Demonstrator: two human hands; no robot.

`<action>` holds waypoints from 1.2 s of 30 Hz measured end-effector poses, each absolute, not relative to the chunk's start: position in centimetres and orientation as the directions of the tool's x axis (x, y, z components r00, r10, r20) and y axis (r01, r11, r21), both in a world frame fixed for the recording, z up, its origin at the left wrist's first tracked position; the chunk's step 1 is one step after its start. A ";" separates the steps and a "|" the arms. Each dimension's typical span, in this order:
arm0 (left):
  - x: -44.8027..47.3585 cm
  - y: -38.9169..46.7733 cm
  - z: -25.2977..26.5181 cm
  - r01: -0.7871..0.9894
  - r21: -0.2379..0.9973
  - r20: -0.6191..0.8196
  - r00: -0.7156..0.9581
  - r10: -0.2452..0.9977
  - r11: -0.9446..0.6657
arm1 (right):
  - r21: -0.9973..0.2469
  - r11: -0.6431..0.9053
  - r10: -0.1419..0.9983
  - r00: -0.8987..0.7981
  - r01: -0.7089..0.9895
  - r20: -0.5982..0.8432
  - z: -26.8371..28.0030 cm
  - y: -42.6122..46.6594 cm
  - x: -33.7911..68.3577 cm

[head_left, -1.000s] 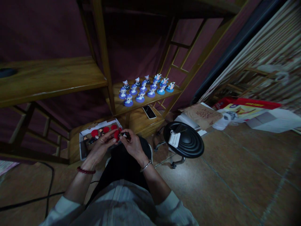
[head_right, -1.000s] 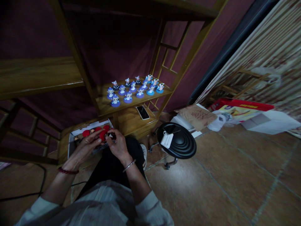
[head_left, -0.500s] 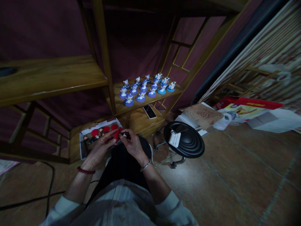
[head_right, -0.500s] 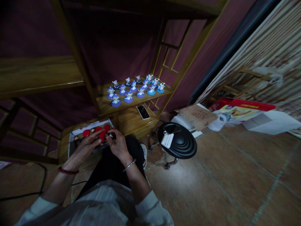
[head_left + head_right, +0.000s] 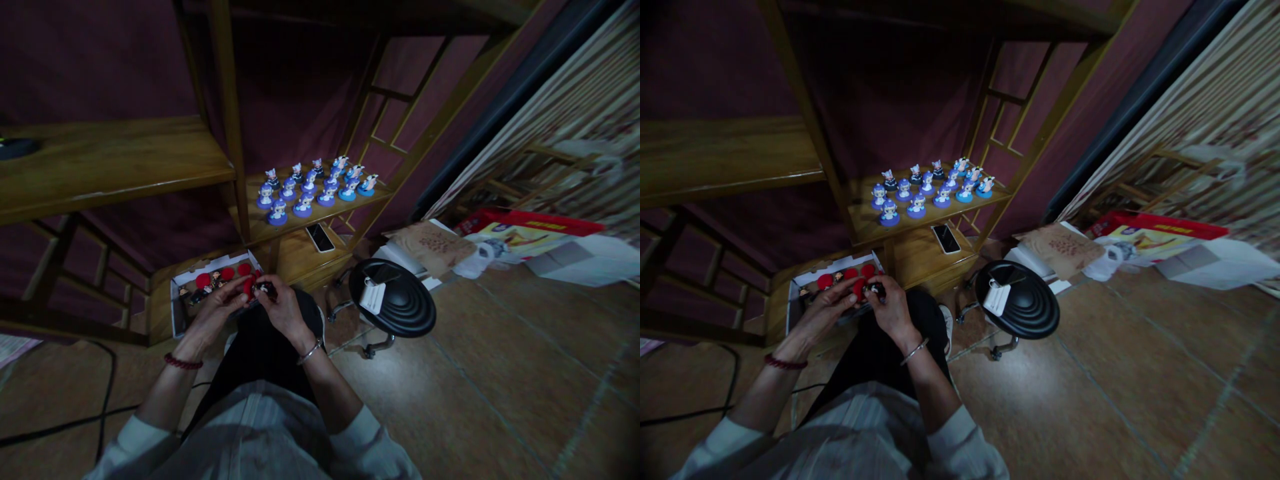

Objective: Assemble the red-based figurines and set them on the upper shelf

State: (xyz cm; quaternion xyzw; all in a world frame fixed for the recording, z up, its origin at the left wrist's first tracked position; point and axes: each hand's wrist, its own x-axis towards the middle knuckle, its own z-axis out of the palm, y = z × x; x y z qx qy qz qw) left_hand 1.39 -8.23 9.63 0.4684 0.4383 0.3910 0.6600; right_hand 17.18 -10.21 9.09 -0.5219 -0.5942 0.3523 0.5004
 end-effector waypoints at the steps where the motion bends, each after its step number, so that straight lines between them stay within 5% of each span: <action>1: 1.4 -8.2 9.6 -0.103 0.962 -0.211 0.311 0.927 0.253 | -0.938 0.213 0.971 0.046 0.273 0.233 9.1 -10.2 17.2; 36: 1.6 -8.6 10.3 -0.164 0.937 -0.242 0.330 0.912 0.308 | -0.837 0.342 0.938 -0.099 0.427 0.333 10.5 -10.8 18.2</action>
